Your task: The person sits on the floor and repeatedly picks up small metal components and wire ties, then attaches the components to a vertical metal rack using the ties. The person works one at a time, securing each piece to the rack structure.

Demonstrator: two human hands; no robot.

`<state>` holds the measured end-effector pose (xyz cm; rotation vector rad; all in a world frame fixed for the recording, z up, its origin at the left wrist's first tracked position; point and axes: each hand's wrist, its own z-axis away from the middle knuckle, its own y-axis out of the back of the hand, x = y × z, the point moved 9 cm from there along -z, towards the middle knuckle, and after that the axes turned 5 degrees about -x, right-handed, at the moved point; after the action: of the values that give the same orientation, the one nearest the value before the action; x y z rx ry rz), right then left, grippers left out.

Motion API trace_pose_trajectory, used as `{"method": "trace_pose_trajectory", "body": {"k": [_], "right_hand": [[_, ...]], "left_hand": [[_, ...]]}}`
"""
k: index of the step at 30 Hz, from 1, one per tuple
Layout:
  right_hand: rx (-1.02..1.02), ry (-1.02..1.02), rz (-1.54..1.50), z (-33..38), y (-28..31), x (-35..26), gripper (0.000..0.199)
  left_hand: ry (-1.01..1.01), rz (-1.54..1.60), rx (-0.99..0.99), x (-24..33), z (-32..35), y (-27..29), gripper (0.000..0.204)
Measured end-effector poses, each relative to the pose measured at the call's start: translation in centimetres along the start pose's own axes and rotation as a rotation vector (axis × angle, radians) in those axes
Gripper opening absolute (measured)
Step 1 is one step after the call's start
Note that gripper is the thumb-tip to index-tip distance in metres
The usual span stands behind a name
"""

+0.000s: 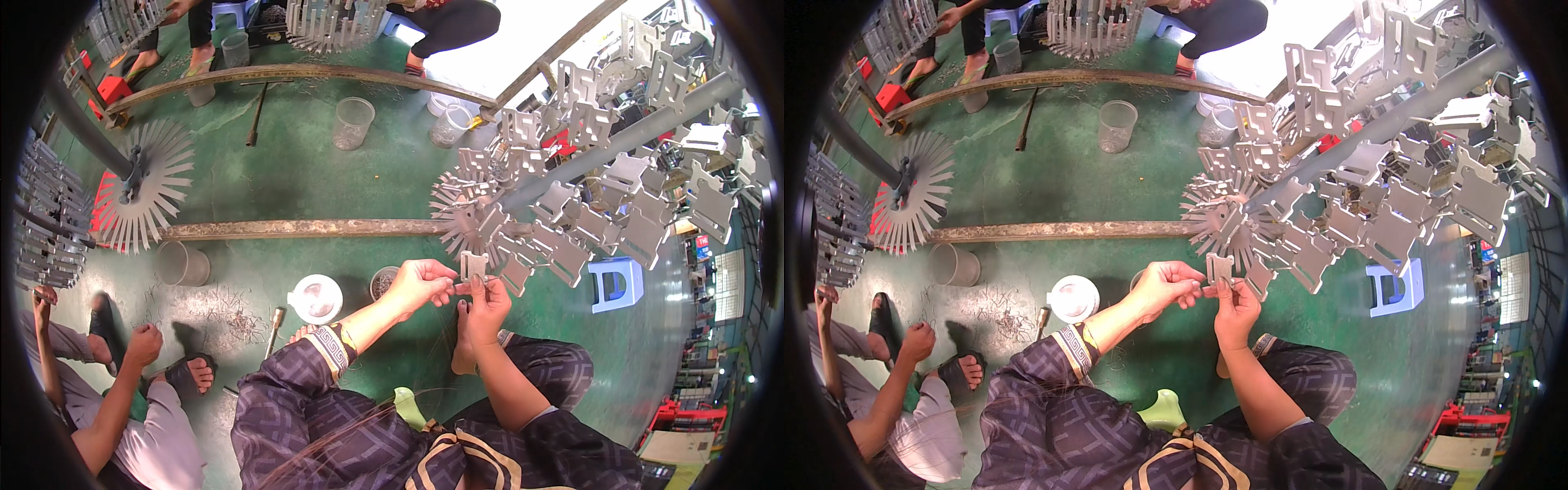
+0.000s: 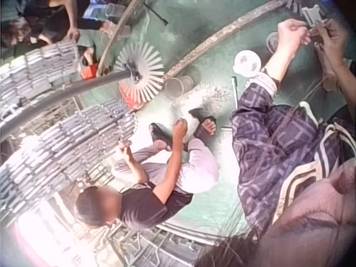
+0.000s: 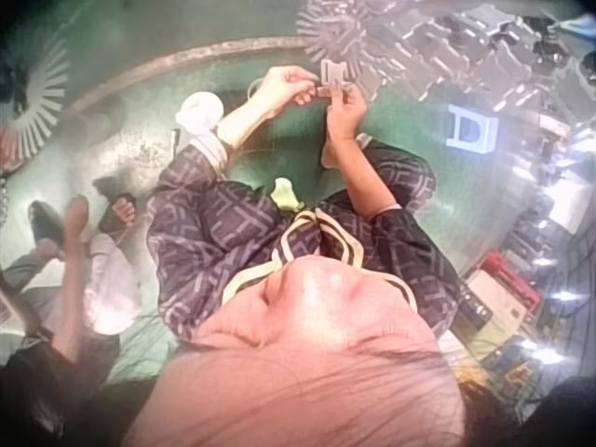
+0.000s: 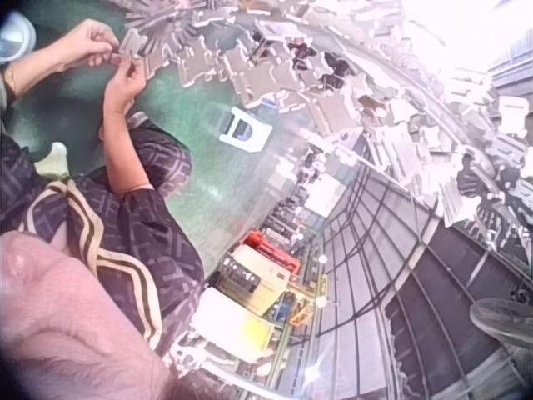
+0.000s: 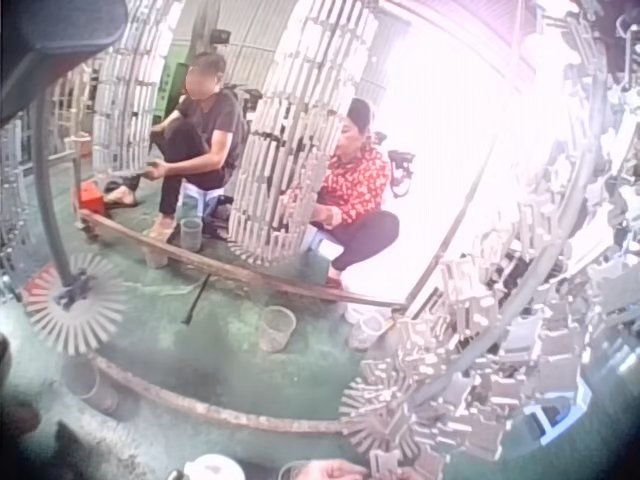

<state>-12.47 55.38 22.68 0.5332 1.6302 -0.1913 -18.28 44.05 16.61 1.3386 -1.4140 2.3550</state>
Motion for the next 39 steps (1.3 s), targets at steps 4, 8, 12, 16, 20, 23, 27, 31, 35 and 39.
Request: {"method": "trace_pose_trajectory", "body": {"k": [4, 8, 12, 16, 20, 23, 27, 31, 35, 39], "right_hand": [[-0.020, -0.007, -0.046, -0.4, -0.2, -0.2, 0.014], [-0.101, -0.012, -0.099, -0.9, -0.3, 0.0, 0.013], [-0.153, -0.030, -0.090, -1.1, -0.6, 0.1, 0.008], [-0.207, -0.143, 0.046, -1.4, -0.9, 0.4, 0.014], [-0.299, -0.248, 0.199, -2.2, -1.1, 0.4, 0.018], [-0.305, -0.309, 0.212, -2.4, -1.3, 0.0, 0.017], [-0.192, -0.279, 0.077, -2.7, -0.8, 0.7, 0.011], [-0.068, -0.197, 0.033, -2.9, 0.1, 1.1, 0.008], [-0.014, -0.187, 0.002, -2.9, 0.3, 1.2, 0.006], [-0.001, -0.209, -0.058, -3.1, -0.2, 1.3, 0.013]], "left_hand": [[-0.052, 0.031, 0.006, -0.2, 0.1, 0.3, 0.013], [0.046, 0.243, -0.101, -1.7, 0.5, -0.1, 0.013], [0.094, 0.086, -0.117, -1.2, -0.1, 0.3, 0.013], [0.062, -0.137, -0.111, -1.0, -1.5, 0.8, 0.014], [0.044, -0.179, -0.092, -0.5, -2.2, 1.0, 0.014], [0.090, -0.163, -0.078, -0.8, -2.1, 1.1, 0.015], [0.147, -0.039, -0.093, -2.0, -1.8, 1.0, 0.019], [0.159, 0.009, -0.010, -2.3, -1.4, 2.6, 0.022], [0.140, 0.005, 0.036, -2.3, -1.5, 3.5, 0.023], [0.146, -0.033, 0.018, -2.5, -1.7, 3.1, 0.025]]}}
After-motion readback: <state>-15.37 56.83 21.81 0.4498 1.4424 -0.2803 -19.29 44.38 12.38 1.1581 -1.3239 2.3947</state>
